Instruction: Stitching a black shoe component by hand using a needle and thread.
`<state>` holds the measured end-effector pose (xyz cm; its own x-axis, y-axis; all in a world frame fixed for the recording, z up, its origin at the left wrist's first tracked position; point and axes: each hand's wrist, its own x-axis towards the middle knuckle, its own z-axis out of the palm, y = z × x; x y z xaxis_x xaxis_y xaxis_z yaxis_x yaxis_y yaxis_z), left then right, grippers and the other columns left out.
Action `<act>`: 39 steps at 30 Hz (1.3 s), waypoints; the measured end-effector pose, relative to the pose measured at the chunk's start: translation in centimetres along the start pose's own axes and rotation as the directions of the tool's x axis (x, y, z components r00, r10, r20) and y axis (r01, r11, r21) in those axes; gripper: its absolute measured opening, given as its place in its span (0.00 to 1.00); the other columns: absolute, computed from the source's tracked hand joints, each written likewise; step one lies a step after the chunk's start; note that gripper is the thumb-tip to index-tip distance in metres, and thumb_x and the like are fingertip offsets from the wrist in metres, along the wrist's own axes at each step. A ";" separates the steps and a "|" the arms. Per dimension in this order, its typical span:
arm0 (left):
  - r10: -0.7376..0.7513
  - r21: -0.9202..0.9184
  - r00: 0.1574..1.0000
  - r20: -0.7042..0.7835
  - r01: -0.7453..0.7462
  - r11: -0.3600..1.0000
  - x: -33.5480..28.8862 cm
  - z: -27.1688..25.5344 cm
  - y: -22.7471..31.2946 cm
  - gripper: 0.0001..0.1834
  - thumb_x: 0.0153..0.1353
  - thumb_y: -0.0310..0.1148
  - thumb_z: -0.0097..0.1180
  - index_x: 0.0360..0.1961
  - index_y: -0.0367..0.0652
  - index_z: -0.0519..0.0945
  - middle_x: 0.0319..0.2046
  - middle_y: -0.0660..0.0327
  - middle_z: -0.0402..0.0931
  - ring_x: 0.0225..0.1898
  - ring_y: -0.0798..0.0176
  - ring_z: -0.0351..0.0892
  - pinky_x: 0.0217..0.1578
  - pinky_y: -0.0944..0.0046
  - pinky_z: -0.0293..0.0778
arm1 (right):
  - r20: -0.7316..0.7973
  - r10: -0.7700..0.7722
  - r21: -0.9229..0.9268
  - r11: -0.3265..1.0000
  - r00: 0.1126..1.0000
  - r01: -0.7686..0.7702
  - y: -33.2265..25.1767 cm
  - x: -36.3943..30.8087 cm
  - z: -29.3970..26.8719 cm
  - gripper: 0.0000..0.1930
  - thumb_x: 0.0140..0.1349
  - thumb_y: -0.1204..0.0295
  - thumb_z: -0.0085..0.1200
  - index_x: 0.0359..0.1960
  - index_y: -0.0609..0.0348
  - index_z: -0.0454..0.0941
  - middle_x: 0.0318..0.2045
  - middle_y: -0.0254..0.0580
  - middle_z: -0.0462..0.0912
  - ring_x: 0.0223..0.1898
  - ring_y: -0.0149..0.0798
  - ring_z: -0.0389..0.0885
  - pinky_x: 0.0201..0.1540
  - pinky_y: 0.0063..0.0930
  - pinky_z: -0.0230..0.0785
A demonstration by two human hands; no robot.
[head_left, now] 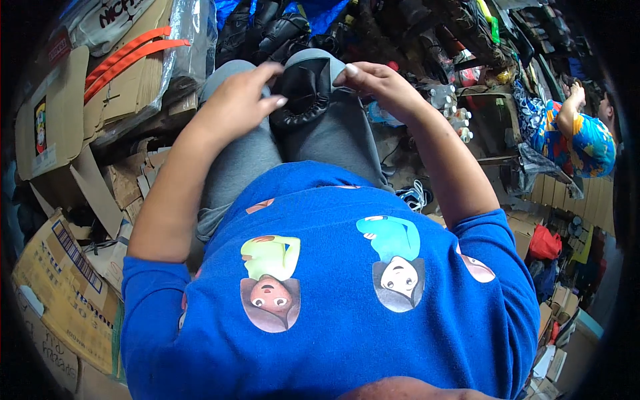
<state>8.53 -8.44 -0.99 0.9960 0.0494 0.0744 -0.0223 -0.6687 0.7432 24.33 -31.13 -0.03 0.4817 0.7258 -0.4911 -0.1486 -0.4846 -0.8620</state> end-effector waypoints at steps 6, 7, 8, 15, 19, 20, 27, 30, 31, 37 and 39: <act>-0.129 0.085 0.953 -0.274 0.157 0.984 -2.7 -3.3 -2.4 0.09 0.58 0.29 0.54 0.39 0.40 0.80 0.32 0.57 0.77 0.35 0.60 0.76 0.40 0.66 0.70 | -0.027 -0.574 -0.639 0.640 0.819 0.427 2.2 0.7 1.0 0.14 0.52 0.63 0.62 0.34 0.60 0.77 0.31 0.41 0.74 0.40 0.41 0.75 0.43 0.31 0.67; -0.131 0.087 0.951 -0.280 0.161 0.983 -2.1 -3.1 -2.1 0.09 0.58 0.29 0.54 0.39 0.40 0.80 0.32 0.57 0.77 0.35 0.60 0.76 0.40 0.66 0.70 | -0.195 -0.644 -0.664 0.642 0.740 0.384 3.0 1.7 0.7 0.15 0.52 0.61 0.61 0.33 0.60 0.78 0.31 0.44 0.76 0.39 0.44 0.76 0.43 0.34 0.68; -0.212 -0.278 0.926 -0.311 0.125 0.952 -1.2 -2.5 -1.5 0.10 0.62 0.32 0.51 0.39 0.41 0.80 0.33 0.58 0.77 0.36 0.61 0.76 0.41 0.66 0.69 | -0.454 -0.492 -0.447 0.847 0.743 0.288 3.6 2.6 0.9 0.15 0.58 0.61 0.57 0.32 0.63 0.77 0.32 0.45 0.77 0.39 0.43 0.76 0.43 0.33 0.69; -0.094 -0.970 0.995 0.043 0.019 -0.242 1.4 0.5 2.4 0.22 0.69 0.43 0.38 0.19 0.46 0.68 0.16 0.69 0.59 0.21 0.71 0.59 0.29 0.69 0.61 | 0.021 -0.378 0.953 0.287 0.925 0.096 1.4 1.4 2.6 0.24 0.69 0.53 0.36 0.16 0.51 0.64 0.13 0.30 0.62 0.18 0.31 0.62 0.34 0.31 0.61; -0.207 -0.991 0.970 0.125 0.110 -0.079 0.5 0.0 -2.2 0.22 0.69 0.44 0.40 0.17 0.48 0.60 0.14 0.68 0.51 0.16 0.69 0.50 0.34 0.65 0.65 | -0.059 -0.223 0.848 0.503 0.973 0.167 3.2 -0.8 1.8 0.25 0.69 0.54 0.35 0.12 0.49 0.56 0.10 0.28 0.53 0.13 0.29 0.49 0.30 0.29 0.56; -0.280 -0.990 0.951 0.134 0.114 -0.087 0.7 -0.1 -2.0 0.19 0.68 0.43 0.40 0.21 0.47 0.65 0.16 0.67 0.57 0.17 0.68 0.55 0.37 0.62 0.67 | 0.015 -0.277 0.900 0.423 0.961 0.108 3.3 -0.5 1.5 0.23 0.69 0.55 0.38 0.15 0.51 0.63 0.12 0.31 0.62 0.16 0.31 0.60 0.36 0.32 0.63; -0.371 -0.245 0.928 0.027 0.366 0.898 -4.5 -9.8 -8.1 0.23 0.54 0.32 0.59 0.53 0.38 0.75 0.43 0.58 0.78 0.42 0.69 0.76 0.47 0.69 0.69 | -0.203 -0.055 -0.459 0.887 0.978 -0.045 7.1 -4.9 -5.7 0.19 0.60 0.68 0.54 0.53 0.62 0.72 0.45 0.51 0.79 0.45 0.39 0.78 0.52 0.31 0.67; -0.401 -0.525 0.889 -0.221 0.238 0.817 -4.2 -9.8 -5.1 0.20 0.54 0.30 0.59 0.50 0.40 0.77 0.40 0.59 0.78 0.36 0.73 0.76 0.36 0.74 0.72 | -0.311 -0.240 -0.232 0.958 0.920 0.171 4.9 -4.7 -5.6 0.19 0.57 0.68 0.59 0.49 0.61 0.75 0.38 0.40 0.80 0.42 0.33 0.78 0.48 0.27 0.69; -0.394 -0.500 0.903 -0.170 0.265 0.824 -3.0 -9.0 -4.3 0.22 0.54 0.31 0.59 0.52 0.40 0.75 0.44 0.58 0.77 0.44 0.68 0.73 0.44 0.69 0.69 | -0.314 -0.243 -0.233 0.957 0.918 0.173 4.0 -4.2 -4.7 0.19 0.57 0.68 0.59 0.49 0.61 0.75 0.38 0.40 0.80 0.42 0.33 0.78 0.48 0.27 0.69; -0.040 -0.313 0.981 0.192 0.100 0.944 4.3 0.8 0.7 0.19 0.55 0.34 0.59 0.47 0.37 0.75 0.44 0.58 0.74 0.48 0.67 0.71 0.49 0.67 0.67 | 0.276 -0.287 -0.738 0.548 0.917 0.393 -3.8 0.2 2.0 0.18 0.56 0.56 0.56 0.30 0.62 0.79 0.19 0.49 0.75 0.25 0.38 0.76 0.31 0.32 0.68; 0.011 -0.377 0.983 0.184 0.060 0.924 5.4 2.4 0.4 0.15 0.54 0.33 0.61 0.40 0.36 0.76 0.37 0.62 0.75 0.42 0.70 0.72 0.44 0.69 0.68 | 0.283 -0.172 -0.770 0.545 0.944 0.330 -4.2 0.2 2.4 0.13 0.56 0.63 0.55 0.31 0.61 0.79 0.20 0.50 0.76 0.24 0.37 0.76 0.31 0.32 0.68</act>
<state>14.08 -10.23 -1.91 0.9946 -0.0951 -0.0408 0.0066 -0.3350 0.9422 22.94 -27.80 3.17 0.2360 0.9065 -0.3502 0.7434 -0.4005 -0.5357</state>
